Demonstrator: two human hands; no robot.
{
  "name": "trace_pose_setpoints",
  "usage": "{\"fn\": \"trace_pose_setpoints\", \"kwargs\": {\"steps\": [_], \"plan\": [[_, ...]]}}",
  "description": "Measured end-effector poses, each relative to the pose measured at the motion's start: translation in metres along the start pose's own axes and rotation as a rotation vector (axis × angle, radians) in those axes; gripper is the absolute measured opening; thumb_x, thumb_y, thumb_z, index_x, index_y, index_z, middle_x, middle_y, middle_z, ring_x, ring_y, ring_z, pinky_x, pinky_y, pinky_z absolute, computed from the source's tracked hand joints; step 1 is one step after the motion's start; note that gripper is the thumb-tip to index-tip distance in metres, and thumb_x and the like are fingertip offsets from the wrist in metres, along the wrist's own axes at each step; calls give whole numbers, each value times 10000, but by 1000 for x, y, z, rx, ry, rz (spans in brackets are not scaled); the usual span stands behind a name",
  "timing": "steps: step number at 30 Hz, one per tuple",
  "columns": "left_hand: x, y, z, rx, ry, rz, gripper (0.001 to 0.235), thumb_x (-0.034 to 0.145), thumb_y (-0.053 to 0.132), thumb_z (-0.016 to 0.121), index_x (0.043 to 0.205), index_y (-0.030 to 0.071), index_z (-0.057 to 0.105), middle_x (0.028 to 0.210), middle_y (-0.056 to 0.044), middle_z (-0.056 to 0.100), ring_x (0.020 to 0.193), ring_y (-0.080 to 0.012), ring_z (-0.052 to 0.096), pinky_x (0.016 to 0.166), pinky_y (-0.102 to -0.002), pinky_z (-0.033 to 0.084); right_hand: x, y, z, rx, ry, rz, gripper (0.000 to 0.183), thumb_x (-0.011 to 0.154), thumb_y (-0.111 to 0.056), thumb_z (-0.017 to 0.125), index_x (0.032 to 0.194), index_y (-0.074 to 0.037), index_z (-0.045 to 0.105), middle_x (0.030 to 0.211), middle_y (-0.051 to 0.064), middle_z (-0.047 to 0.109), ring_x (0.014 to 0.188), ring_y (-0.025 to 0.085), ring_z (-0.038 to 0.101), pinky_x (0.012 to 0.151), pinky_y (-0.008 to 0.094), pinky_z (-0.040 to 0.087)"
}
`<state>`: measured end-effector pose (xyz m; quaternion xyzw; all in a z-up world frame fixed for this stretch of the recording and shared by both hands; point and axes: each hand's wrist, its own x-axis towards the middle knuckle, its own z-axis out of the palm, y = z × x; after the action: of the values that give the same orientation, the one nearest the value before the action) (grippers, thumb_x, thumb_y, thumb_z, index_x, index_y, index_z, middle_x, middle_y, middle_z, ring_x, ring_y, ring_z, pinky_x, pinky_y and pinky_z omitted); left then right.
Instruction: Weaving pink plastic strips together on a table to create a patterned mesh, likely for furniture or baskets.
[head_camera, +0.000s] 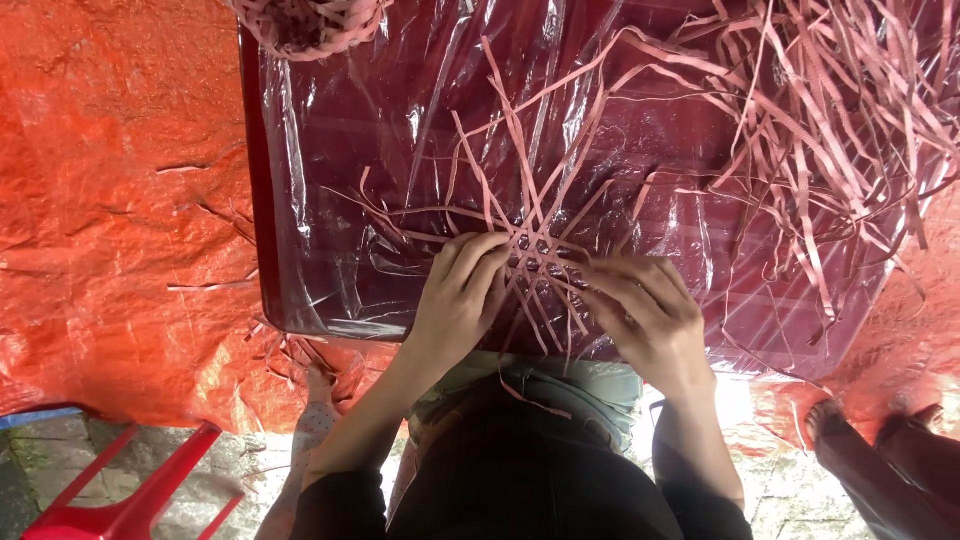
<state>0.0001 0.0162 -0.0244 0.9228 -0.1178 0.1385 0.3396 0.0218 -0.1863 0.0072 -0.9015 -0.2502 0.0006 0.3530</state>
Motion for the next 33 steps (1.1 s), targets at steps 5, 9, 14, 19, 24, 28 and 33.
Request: {"fn": "trace_pose_setpoints", "kwargs": {"steps": [5,9,14,19,24,28,33], "plan": [[-3,-2,3,36,-10,23,188,783,-24,554,961,29,583,1003,-76,558,932,-243,544,709,-281,436,-5,3,15,-171,-17,-61,106,727,-48,701,826,-51,663,817,64,593,766,220,564,667,284,504],[-3,-1,3,48,-20,34,192,780,-27,556,964,24,578,1008,-88,551,927,-255,540,701,-288,443,-3,5,19,-243,-1,-97,55,739,-62,685,785,-66,654,798,50,551,750,220,538,647,299,506],[-2,5,1,2,-35,0,194,797,-26,538,985,8,574,1072,-111,536,908,-264,539,727,-311,468,-3,3,14,-192,-26,-84,27,768,-35,646,793,-45,639,810,82,557,754,246,520,663,316,488],[5,9,-3,-92,-35,-78,311,815,-50,499,1125,-28,499,1208,-165,447,921,-303,530,736,-351,486,16,-16,4,-127,-1,-46,150,760,-70,684,902,-40,645,897,89,575,751,223,511,679,313,481],[10,15,-14,117,-255,-107,438,830,53,550,1259,77,462,1327,-112,334,1060,-271,412,799,-322,479,26,-6,18,-191,-132,-79,400,705,-98,704,1084,-34,596,1034,117,530,915,270,497,758,351,488],[10,16,-14,224,-262,-83,540,762,-63,577,1266,81,446,1339,-138,305,1117,-319,393,835,-342,494,25,-3,21,-168,-171,-35,458,676,-51,704,1117,-37,580,1003,104,518,884,259,497,788,357,484],[10,15,-11,228,-313,-91,466,800,-87,528,1234,69,459,1354,-165,285,1183,-337,410,784,-366,498,26,-1,22,-173,-207,-30,470,670,-30,688,1125,-75,579,973,82,517,889,249,494,795,351,459]]}}
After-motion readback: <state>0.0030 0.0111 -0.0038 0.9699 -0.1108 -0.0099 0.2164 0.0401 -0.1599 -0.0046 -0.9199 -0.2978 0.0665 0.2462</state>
